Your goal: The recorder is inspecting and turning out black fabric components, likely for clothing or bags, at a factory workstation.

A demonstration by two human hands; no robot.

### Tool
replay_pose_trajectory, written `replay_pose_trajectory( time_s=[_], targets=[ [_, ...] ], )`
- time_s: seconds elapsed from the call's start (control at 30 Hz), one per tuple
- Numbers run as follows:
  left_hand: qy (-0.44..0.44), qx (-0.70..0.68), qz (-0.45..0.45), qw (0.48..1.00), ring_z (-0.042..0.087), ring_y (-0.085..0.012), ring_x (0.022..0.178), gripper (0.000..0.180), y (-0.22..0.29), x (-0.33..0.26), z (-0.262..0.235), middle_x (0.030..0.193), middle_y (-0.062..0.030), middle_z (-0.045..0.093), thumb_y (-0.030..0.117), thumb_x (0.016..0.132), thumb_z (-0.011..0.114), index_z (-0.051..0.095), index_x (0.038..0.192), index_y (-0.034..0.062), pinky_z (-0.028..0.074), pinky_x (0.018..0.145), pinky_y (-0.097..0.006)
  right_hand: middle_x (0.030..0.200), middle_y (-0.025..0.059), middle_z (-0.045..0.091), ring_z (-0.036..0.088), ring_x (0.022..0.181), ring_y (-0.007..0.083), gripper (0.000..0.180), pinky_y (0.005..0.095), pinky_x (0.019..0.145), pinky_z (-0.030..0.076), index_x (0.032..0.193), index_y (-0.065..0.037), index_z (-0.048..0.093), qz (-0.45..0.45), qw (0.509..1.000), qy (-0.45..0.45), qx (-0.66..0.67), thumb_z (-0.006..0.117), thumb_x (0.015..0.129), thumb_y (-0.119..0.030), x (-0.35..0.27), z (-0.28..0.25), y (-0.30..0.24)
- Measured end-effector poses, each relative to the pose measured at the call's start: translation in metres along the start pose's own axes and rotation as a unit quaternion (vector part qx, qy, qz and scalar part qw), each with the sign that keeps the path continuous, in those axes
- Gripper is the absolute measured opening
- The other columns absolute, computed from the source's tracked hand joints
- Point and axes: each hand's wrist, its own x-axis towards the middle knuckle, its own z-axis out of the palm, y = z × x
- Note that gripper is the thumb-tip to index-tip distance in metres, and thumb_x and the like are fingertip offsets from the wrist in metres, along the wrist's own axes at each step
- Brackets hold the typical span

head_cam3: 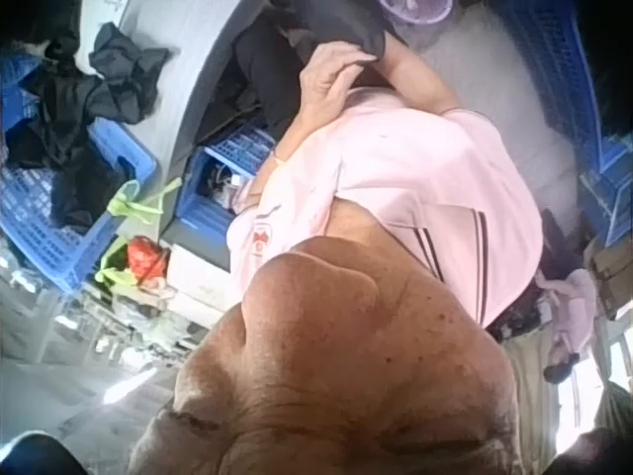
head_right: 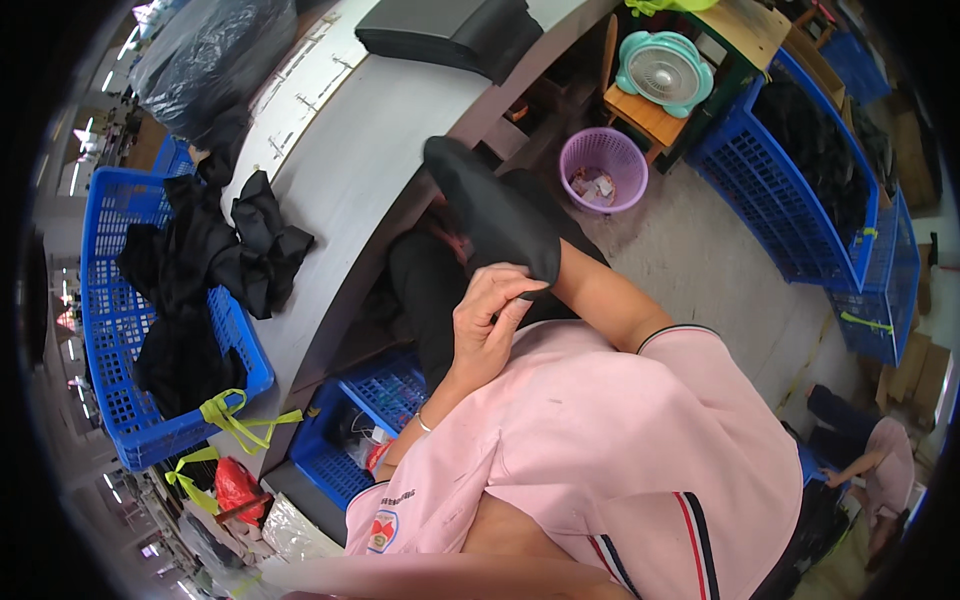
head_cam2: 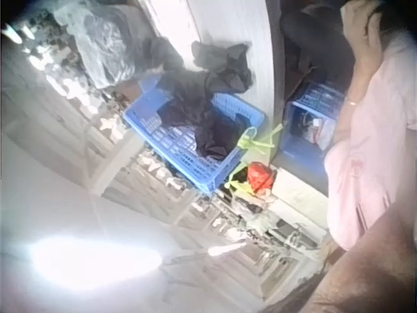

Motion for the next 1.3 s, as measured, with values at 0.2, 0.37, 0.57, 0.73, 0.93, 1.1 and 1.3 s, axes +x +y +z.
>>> replay_pose_trajectory(
  time_s=[0.2, 0.37, 0.57, 0.73, 0.93, 1.1, 1.3],
  targets=[
    [0.035, -0.134, -0.143, 0.980, 0.059, -0.0142, 0.085, 0.013, -0.006, 0.006, -0.004, 0.096, -0.0067, 0.063, 0.002, 0.097, 0.058, 0.066, 0.106, 0.0006, 0.047, 0.078, -0.026, 0.088, 0.0079, 0.067, 0.065, 0.084, 0.0175, 0.005, 0.0318, 0.077, 0.054, 0.090, -0.004, 0.063, -0.072, 0.984, 0.045, -0.159, 0.060, 0.091, -0.007, 0.043, 0.008, 0.013],
    [0.307, 0.070, -0.054, 0.948, 0.063, -0.0174, 0.089, 0.017, -0.053, 0.054, -0.046, 0.100, -0.0111, 0.070, 0.007, 0.103, 0.053, 0.068, 0.102, -0.0021, 0.049, 0.082, -0.031, 0.109, 0.0066, 0.065, 0.062, 0.106, 0.0150, 0.015, 0.0288, 0.092, 0.051, 0.109, -0.004, 0.062, 0.007, 0.983, -0.021, -0.184, 0.054, 0.100, -0.013, 0.022, 0.026, 0.037],
    [0.324, -0.031, -0.150, 0.934, 0.062, -0.0141, 0.080, 0.022, -0.124, 0.073, -0.091, 0.085, -0.0058, 0.070, 0.016, 0.099, 0.062, 0.071, 0.095, -0.0039, 0.049, 0.075, -0.030, 0.111, 0.0041, 0.056, 0.051, 0.103, 0.0084, 0.014, 0.0268, 0.087, 0.048, 0.113, -0.005, 0.057, -0.122, 0.981, -0.026, -0.147, 0.052, 0.104, -0.014, -0.013, 0.057, 0.077],
    [0.403, 0.044, -0.176, 0.897, 0.056, -0.0051, 0.071, 0.022, -0.175, 0.092, -0.163, 0.078, 0.0036, 0.067, 0.017, 0.097, 0.067, 0.074, 0.096, -0.0030, 0.047, 0.066, -0.023, 0.108, 0.0022, 0.055, 0.049, 0.096, 0.0094, 0.017, 0.0248, 0.081, 0.043, 0.111, 0.002, 0.053, -0.249, 0.818, -0.223, -0.467, 0.056, 0.102, -0.012, -0.071, 0.040, 0.055],
    [0.480, -0.024, -0.092, 0.872, 0.055, -0.0041, 0.075, 0.019, -0.129, 0.069, -0.195, 0.083, 0.0024, 0.067, 0.013, 0.097, 0.069, 0.075, 0.100, -0.0045, 0.045, 0.069, -0.020, 0.099, 0.0042, 0.063, 0.064, 0.086, 0.0123, 0.025, 0.0270, 0.079, 0.052, 0.120, -0.001, 0.055, 0.078, 0.953, -0.124, -0.266, 0.059, 0.103, -0.018, -0.106, -0.019, 0.019],
    [0.400, -0.033, -0.174, 0.899, 0.042, -0.0011, 0.067, 0.020, -0.072, 0.055, -0.144, 0.075, 0.0089, 0.056, 0.016, 0.097, 0.070, 0.076, 0.098, -0.0033, 0.032, 0.059, -0.020, 0.134, 0.0200, 0.049, 0.058, 0.121, 0.0269, 0.044, 0.0374, 0.096, 0.049, 0.132, -0.001, 0.049, -0.209, 0.768, 0.022, -0.605, 0.066, 0.097, -0.022, -0.081, -0.014, 0.020],
    [0.221, 0.024, -0.115, 0.968, 0.057, -0.0062, 0.073, 0.009, -0.029, 0.041, -0.080, 0.078, -0.0007, 0.066, 0.005, 0.091, 0.073, 0.077, 0.096, -0.0004, 0.045, 0.066, -0.021, 0.105, 0.0085, 0.068, 0.065, 0.094, 0.0147, 0.018, 0.0275, 0.084, 0.051, 0.112, 0.000, 0.065, -0.192, 0.847, -0.023, -0.494, 0.061, 0.094, -0.002, -0.031, 0.018, 0.017]
  ],
)
